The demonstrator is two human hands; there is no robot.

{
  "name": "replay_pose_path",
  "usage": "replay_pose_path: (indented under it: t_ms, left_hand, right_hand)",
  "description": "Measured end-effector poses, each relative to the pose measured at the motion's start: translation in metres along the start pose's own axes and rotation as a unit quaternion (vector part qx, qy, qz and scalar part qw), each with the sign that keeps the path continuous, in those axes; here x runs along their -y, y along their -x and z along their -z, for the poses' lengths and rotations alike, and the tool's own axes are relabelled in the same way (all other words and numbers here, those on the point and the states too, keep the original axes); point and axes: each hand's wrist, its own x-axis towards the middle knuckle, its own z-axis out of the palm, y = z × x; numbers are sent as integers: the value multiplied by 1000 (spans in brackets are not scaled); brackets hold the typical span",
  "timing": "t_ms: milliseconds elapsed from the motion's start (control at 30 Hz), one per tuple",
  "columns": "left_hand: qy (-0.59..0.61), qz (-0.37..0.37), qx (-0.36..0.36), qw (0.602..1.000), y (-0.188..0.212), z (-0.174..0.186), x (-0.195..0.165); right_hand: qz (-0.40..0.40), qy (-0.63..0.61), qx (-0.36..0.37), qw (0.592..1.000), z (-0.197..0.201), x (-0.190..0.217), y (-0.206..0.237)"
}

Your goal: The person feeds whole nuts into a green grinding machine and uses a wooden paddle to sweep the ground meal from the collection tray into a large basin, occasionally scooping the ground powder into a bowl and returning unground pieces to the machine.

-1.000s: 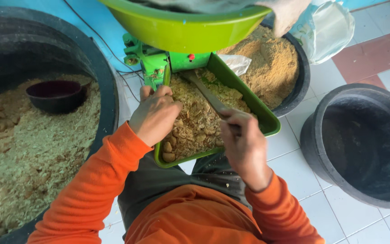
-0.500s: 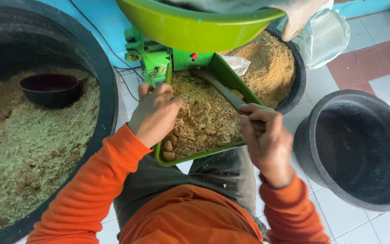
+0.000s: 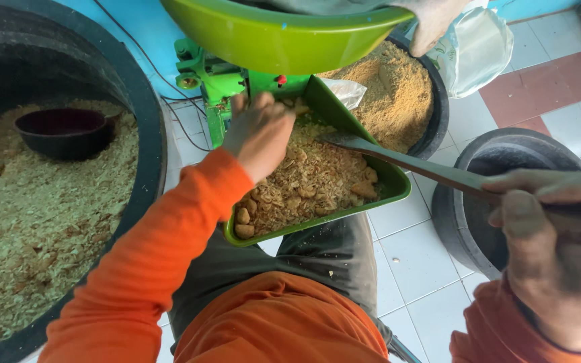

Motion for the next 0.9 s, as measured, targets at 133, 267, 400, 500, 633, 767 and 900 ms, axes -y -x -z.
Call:
replay_pose_path:
  t_ms: [133,267,400,500,633,767,900]
  left_hand:
    - [12,16,91,996,35,19,-7]
    - [27,-32,54,998,62,42,-17]
    - [76,-36,62,995,75,57,-24]
    - [66,-42,69,995,78,61,-25]
    - [84,-59,13,995,79,60,-25]
    - [61,-46,36,996,80,55,-29]
    - [1,-36,-15,999,86,55,-32]
  right_hand:
    - [28,132,41,990,-28,-28,-5]
    - [115,86,6,990,-80,-57,0]
    - [119,11,-29,992,-106,-59,15]
    - [111,29,-39,993,-104,-45,23]
    - [113,23,-74,991,-103,-36,21]
    - [92,55,1,994,-117,-51,9]
    - [125,22,-60,990,-125,-55,15]
